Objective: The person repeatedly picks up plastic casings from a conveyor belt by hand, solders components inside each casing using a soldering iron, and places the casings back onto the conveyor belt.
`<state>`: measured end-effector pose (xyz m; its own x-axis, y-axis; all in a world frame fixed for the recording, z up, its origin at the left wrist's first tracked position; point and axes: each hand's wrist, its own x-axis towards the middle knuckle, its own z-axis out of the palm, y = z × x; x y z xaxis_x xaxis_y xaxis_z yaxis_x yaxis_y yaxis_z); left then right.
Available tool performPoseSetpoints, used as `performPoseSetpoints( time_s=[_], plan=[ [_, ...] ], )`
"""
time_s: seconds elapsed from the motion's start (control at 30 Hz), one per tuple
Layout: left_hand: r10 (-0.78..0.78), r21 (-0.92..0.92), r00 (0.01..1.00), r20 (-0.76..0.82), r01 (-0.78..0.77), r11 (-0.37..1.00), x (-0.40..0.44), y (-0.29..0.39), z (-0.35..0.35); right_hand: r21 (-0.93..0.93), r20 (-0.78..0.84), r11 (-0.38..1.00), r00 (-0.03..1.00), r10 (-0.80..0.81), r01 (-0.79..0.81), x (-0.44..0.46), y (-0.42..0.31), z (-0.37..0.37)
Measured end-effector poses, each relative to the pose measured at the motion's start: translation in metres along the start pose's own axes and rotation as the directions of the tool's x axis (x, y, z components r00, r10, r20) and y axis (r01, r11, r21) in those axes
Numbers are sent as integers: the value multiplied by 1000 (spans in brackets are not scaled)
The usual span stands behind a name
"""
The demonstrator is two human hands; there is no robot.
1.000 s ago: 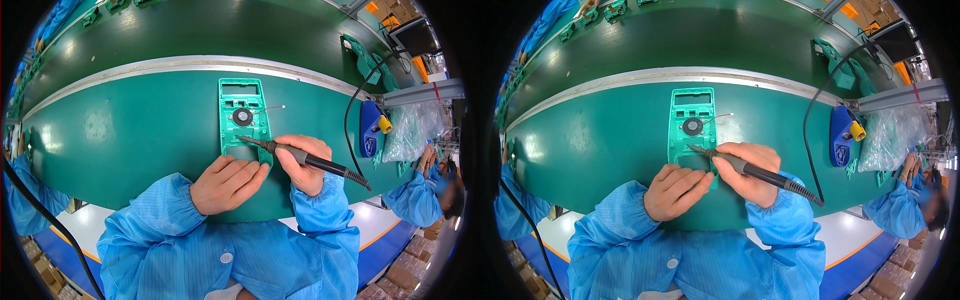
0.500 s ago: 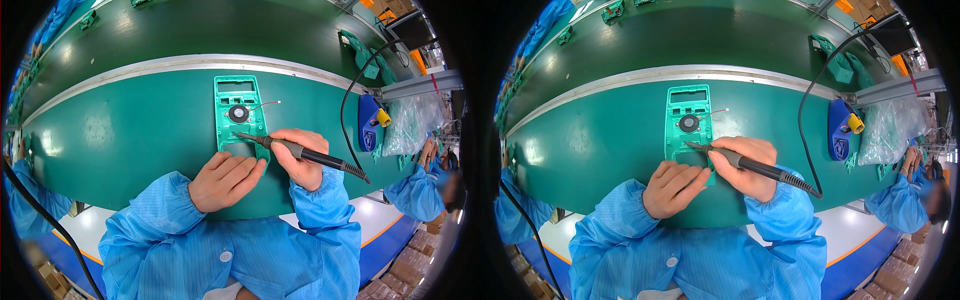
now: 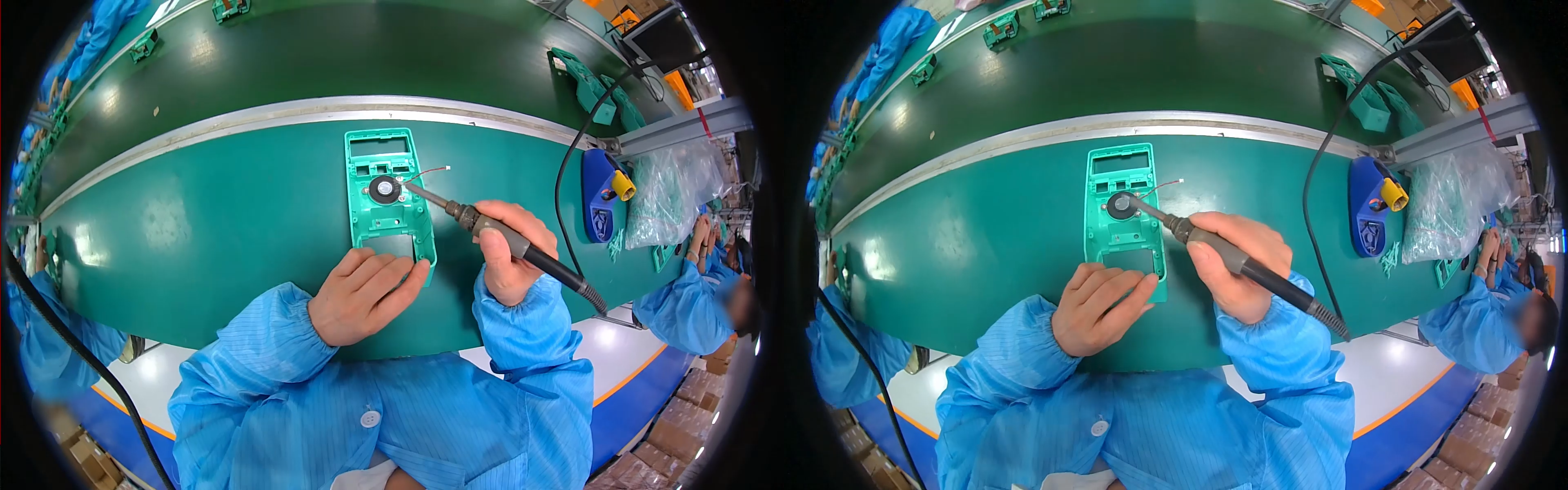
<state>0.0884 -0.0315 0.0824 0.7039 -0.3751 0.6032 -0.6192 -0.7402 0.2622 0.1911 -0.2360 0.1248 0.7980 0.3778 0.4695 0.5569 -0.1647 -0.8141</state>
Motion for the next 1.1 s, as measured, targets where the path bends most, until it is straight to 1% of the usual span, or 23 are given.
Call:
performPoseSetpoints(
  time_s=[0.03, 0.07, 0.1, 0.13, 0.2, 0.23, 0.33, 0.37, 0.47, 0.57, 0.67, 0.7, 0.73, 0.8, 0.83, 0.9, 0.97, 1.07, 1.1],
  plan=[
    [6, -9, 1000, 0, -6, 1000, 1, -1, 0, -35, -8, 998, 998, -55, 54, -1, 4, -1],
    [-31, -12, 999, 11, 31, 999, 2, 1, -1, -72, -21, 991, 994, -111, 109, -1, 9, 0],
    [-56, -12, 998, 25, 57, 998, 3, 4, -2, -131, -43, 953, 959, -281, 274, 1, 19, 2],
    [-71, -9, 997, 38, 71, 997, 4, 6, -4, -114, -60, 950, 953, -297, 289, 0, 22, 4],
    [-102, 5, 995, -11, 102, 995, 2, 6, -4, -93, -105, 938, 933, -343, 334, 3, 25, 10],
    [-118, 8, 992, -36, 118, 993, 4, 2, -3, -123, -124, 923, 917, -379, 365, 4, 29, 11],
    [-78, 123, 987, -138, 95, 988, 26, -20, -8, -225, -197, 920, 909, -366, 322, 6, 41, 15],
    [-72, 135, 986, -149, 92, 987, 34, -31, -7, -220, -240, 928, 906, -349, 299, 9, 41, 16],
    [-40, 184, 988, -146, 67, 981, 73, -68, -2, -242, -306, 928, 885, -351, 284, 16, 38, 16],
    [-37, 183, 986, -161, 66, 981, 113, -117, 16, -271, -334, 933, 886, -322, 237, 18, 44, 16],
    [-147, 174, 986, -78, 159, 972, 143, -163, 34, -294, -372, 930, 869, -326, 222, 20, 56, 19],
    [-215, 205, 975, -49, 220, 954, 150, -169, 37, -300, -383, 928, 863, -330, 222, 21, 57, 18],
    [-209, 257, 975, -75, 222, 941, 151, -170, 44, -306, -392, 926, 857, -335, 222, 21, 57, 18],
    [-210, 359, 968, -135, 245, 901, 143, -151, 47, -316, -388, 924, 860, -333, 216, 20, 58, 16],
    [-241, 285, 964, -109, 263, 922, 130, -139, 49, -314, -385, 924, 860, -334, 219, 20, 59, 16],
    [-204, 255, 970, -131, 231, 939, 95, -114, 49, -293, -395, 928, 855, -335, 229, 22, 60, 18],
    [-251, 145, 927, -278, 299, 943, 68, -79, 28, -258, -416, 936, 847, -332, 240, 22, 61, 20],
    [-268, 219, 925, -269, 329, 919, 12, -40, -16, -256, -402, 931, 847, -348, 261, 22, 54, 17],
    [-284, 271, 927, -247, 347, 898, -1, -33, -36, -246, -358, 941, 881, -309, 230, 19, 55, 17]
  ],
)
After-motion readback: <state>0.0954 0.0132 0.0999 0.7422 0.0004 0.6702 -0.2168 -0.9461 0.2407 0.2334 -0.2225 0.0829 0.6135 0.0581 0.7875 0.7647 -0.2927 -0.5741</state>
